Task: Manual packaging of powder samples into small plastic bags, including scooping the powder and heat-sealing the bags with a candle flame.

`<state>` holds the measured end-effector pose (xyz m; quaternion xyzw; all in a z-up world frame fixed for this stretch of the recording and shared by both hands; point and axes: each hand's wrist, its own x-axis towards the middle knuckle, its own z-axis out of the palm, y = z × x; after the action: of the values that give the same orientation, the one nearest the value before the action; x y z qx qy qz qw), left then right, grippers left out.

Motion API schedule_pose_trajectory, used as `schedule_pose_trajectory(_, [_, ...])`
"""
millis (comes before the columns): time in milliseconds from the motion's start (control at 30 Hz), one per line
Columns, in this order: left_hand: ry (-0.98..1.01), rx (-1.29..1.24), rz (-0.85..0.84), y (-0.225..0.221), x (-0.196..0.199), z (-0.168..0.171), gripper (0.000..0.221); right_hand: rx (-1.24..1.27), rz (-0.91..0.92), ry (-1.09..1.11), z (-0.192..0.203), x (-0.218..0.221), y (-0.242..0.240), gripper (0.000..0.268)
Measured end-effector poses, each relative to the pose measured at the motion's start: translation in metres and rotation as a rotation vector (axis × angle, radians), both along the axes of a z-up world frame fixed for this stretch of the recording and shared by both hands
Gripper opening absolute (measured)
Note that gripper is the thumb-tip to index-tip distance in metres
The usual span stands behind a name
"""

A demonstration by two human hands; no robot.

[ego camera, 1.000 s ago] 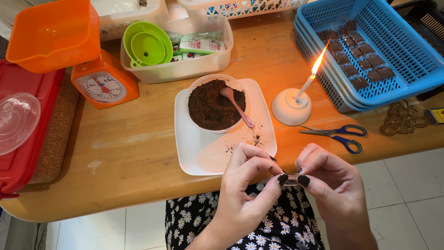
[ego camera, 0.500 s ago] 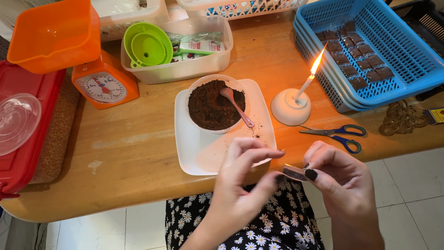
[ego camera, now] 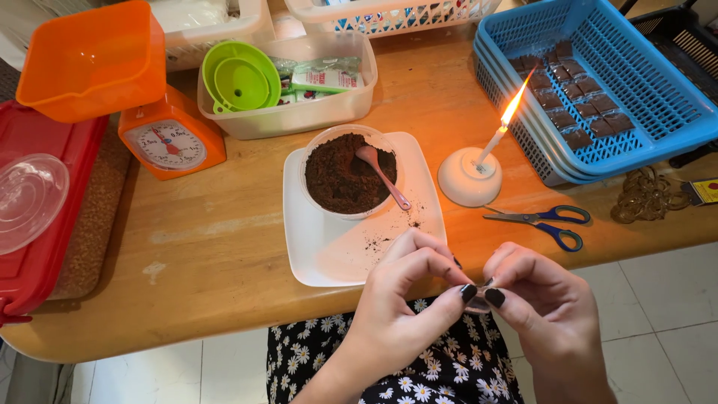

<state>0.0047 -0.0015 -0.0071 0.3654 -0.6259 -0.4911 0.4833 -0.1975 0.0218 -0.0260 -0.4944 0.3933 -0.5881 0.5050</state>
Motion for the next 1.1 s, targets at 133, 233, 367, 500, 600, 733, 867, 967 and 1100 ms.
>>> schedule_pose_trajectory(133, [0.07,0.059,-0.014,-0.004,0.003,-0.008,0.009,-0.015,0.019,-0.005,-0.006,-0.003,-0.001,0.013])
schedule_pose_trajectory(233, [0.093,0.071,-0.019,-0.006,0.004,-0.013,0.009,-0.027,0.038,-0.019,-0.009,-0.006,-0.004,0.01])
schedule_pose_trajectory(367, [0.122,0.121,-0.034,-0.006,0.003,-0.014,0.007,-0.01,0.016,0.02,-0.007,-0.007,-0.004,0.011])
schedule_pose_trajectory(500, [0.146,0.125,-0.066,-0.006,0.002,-0.014,0.011,-0.039,0.014,-0.013,-0.011,-0.007,-0.006,0.011])
schedule_pose_trajectory(600, [0.191,0.135,-0.071,-0.007,-0.002,-0.015,0.016,-0.008,-0.002,-0.032,-0.011,-0.005,-0.008,0.012])
schedule_pose_trajectory(733, [0.227,0.087,-0.077,-0.009,-0.004,-0.018,0.027,-0.052,0.018,-0.106,-0.014,-0.007,-0.019,0.013])
schedule_pose_trajectory(867, [0.273,0.191,-0.111,-0.009,-0.016,-0.031,0.046,-0.066,0.044,-0.182,-0.02,-0.011,-0.026,0.012])
schedule_pose_trajectory(967, [0.368,0.307,-0.107,-0.009,-0.024,-0.041,0.03,-0.074,0.057,-0.218,-0.021,-0.012,-0.029,0.011])
schedule_pose_trajectory(1100, [0.598,0.402,-0.162,-0.01,-0.031,-0.046,0.018,-0.082,-0.02,-0.117,-0.031,-0.018,-0.031,0.011])
